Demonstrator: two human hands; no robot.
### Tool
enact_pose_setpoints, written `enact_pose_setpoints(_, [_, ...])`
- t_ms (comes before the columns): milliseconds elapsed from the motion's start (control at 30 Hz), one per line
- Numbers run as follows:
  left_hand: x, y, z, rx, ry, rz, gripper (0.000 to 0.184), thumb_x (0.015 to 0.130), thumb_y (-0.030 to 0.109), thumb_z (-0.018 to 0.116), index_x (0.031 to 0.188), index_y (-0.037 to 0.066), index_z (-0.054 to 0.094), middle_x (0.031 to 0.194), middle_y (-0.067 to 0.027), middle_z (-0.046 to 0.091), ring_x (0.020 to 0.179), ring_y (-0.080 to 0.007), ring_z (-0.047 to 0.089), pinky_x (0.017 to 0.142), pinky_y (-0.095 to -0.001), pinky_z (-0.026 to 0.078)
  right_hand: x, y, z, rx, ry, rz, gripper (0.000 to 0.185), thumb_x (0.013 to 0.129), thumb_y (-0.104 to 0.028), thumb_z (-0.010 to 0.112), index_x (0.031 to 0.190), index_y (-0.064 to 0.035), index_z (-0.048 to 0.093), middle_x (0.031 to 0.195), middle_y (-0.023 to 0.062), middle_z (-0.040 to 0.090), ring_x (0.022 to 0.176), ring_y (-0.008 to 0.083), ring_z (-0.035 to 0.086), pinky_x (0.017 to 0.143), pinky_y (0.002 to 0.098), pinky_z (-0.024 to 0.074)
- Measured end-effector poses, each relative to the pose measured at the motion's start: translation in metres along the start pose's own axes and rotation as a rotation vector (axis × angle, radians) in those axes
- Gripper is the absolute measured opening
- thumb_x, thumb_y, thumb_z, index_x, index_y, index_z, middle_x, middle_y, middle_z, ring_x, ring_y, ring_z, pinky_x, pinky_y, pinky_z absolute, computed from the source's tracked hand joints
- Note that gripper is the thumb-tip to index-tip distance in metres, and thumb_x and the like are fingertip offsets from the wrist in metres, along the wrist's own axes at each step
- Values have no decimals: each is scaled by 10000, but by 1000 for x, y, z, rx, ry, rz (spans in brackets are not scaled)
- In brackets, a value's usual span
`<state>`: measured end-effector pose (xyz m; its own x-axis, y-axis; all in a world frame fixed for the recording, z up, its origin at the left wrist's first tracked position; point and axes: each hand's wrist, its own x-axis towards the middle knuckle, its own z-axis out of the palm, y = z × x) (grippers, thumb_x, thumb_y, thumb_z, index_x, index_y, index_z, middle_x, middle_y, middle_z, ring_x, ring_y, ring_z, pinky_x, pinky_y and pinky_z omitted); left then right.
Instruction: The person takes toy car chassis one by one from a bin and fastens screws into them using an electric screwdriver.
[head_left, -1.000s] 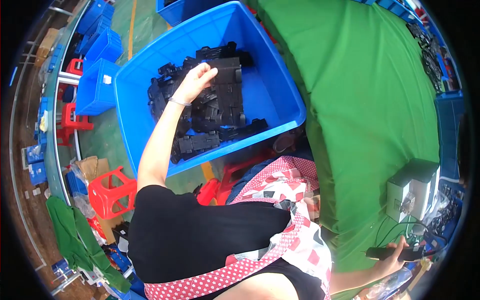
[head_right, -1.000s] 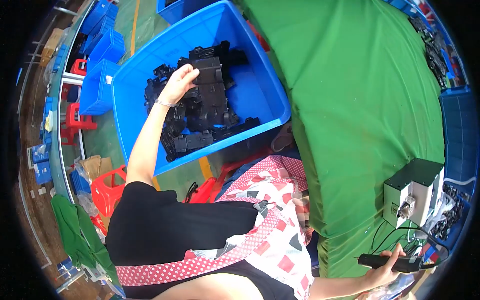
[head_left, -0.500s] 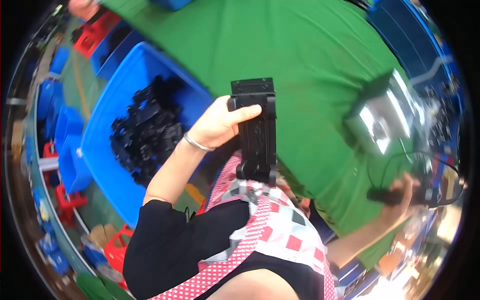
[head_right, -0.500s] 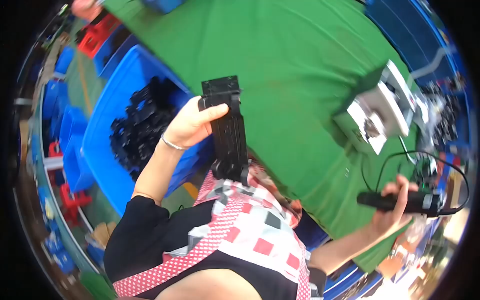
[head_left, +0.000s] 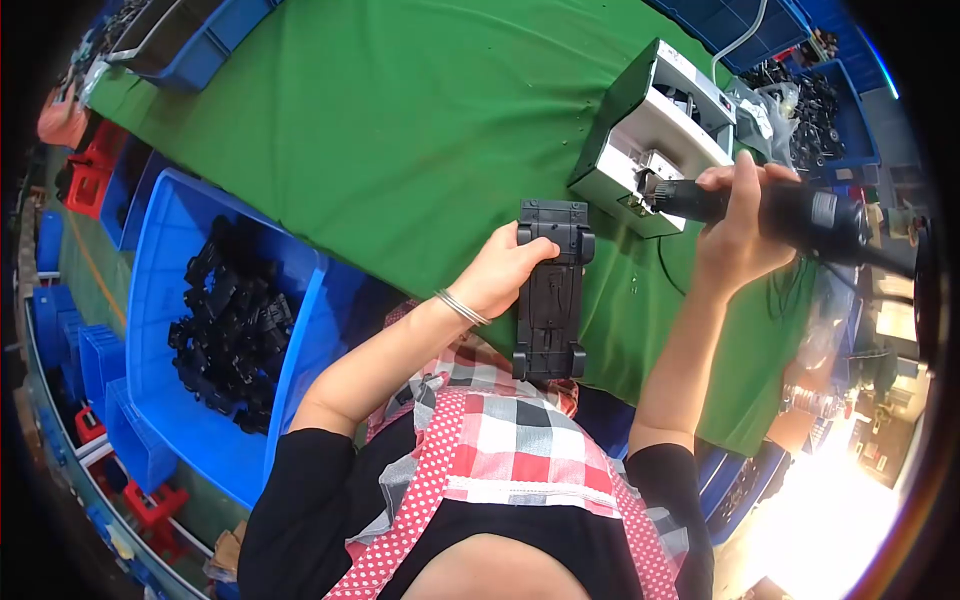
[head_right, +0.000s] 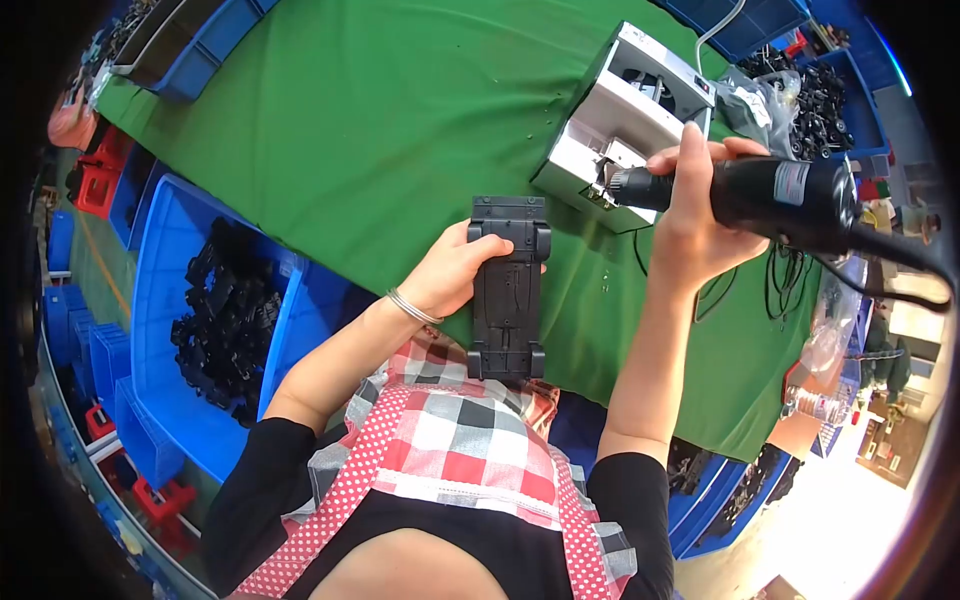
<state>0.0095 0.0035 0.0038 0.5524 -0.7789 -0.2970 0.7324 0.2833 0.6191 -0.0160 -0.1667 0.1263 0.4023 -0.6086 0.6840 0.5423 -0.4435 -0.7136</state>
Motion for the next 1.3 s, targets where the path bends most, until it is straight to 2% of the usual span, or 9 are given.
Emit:
enact_pose_setpoints(100, [-4, 0, 3, 1, 9, 35, 252, 849, 27, 502, 1089, -49, 492, 980, -142, 614, 846, -250, 643, 747, -354, 542, 11, -8, 2, 47, -67, 208, 200, 760, 75, 606, 892, 21, 466, 586, 84, 529, 487, 166, 548, 529, 295, 470])
enact_pose_setpoints(167, [-4, -2, 2, 21, 19, 57, 257, 854, 27, 507, 1096, -55, 483, 987, -148, 613, 848, -251, 644, 747, -352, 544, 5, -14, -1, 211, -106, 321, 187, 773, 58, 591, 900, 26, 459, 593, 91, 527, 474, 172, 531, 514, 300, 462])
enact_pose_setpoints(300, [-2, -5, 1, 53, 50, 83, 257, 870, 46, 526, 1097, -67, 481, 994, -149, 612, 848, -230, 643, 734, -328, 549, -24, -30, -8, 409, -102, 365, 230, 778, 45, 540, 979, -15, 446, 611, 96, 486, 493, 195, 502, 504, 340, 452])
enact_pose_setpoints(467, [-1, -6, 3, 90, 52, 88, 246, 872, 50, 530, 1087, -64, 494, 980, -131, 617, 835, -206, 641, 729, -314, 548, -48, -24, -6, 360, -136, 269, 273, 778, 70, 525, 1012, -14, 411, 641, 112, 517, 509, 192, 511, 524, 347, 468])
enact_pose_setpoints(867, [-3, -5, 4, 128, 64, 94, 224, 868, 54, 542, 1055, -65, 509, 933, -119, 629, 806, -184, 646, 717, -290, 541, -60, -10, -1, 378, -128, 281, 269, 781, 93, 541, 985, -10, 399, 653, 111, 531, 497, 179, 524, 520, 325, 479])
enact_pose_setpoints(1067, [-5, -8, -2, 280, 26, 116, 226, 867, 81, 563, 1036, -60, 515, 931, -111, 631, 797, -163, 640, 704, -272, 536, -66, -14, -1, 280, -222, 263, 264, 778, 117, 534, 954, -23, 394, 648, 98, 525, 501, 173, 524, 521, 312, 476])
enact_pose_setpoints(1167, [-5, -10, -4, 309, -8, 131, 228, 876, 94, 555, 1045, -53, 515, 927, -110, 633, 791, -153, 636, 714, -263, 529, -67, -15, -6, 347, -247, 253, 262, 782, 109, 536, 957, -28, 396, 643, 93, 521, 501, 169, 520, 521, 313, 474])
enact_pose_setpoints(1233, [-3, -13, -10, 459, -63, 112, 234, 886, 115, 549, 1053, -47, 513, 942, -104, 631, 817, -143, 627, 736, -262, 521, -63, -19, -12, 410, -262, 305, 284, 771, 104, 541, 980, -25, 398, 626, 95, 506, 488, 179, 504, 497, 325, 459])
enact_pose_setpoints(1300, [-7, -9, -3, 367, -90, 78, 243, 890, 128, 549, 1057, -45, 512, 951, -101, 629, 833, -139, 623, 741, -265, 519, -50, -23, -22, 507, -290, 278, 254, 794, 43, 522, 1014, -10, 406, 611, 109, 492, 468, 203, 484, 463, 336, 439])
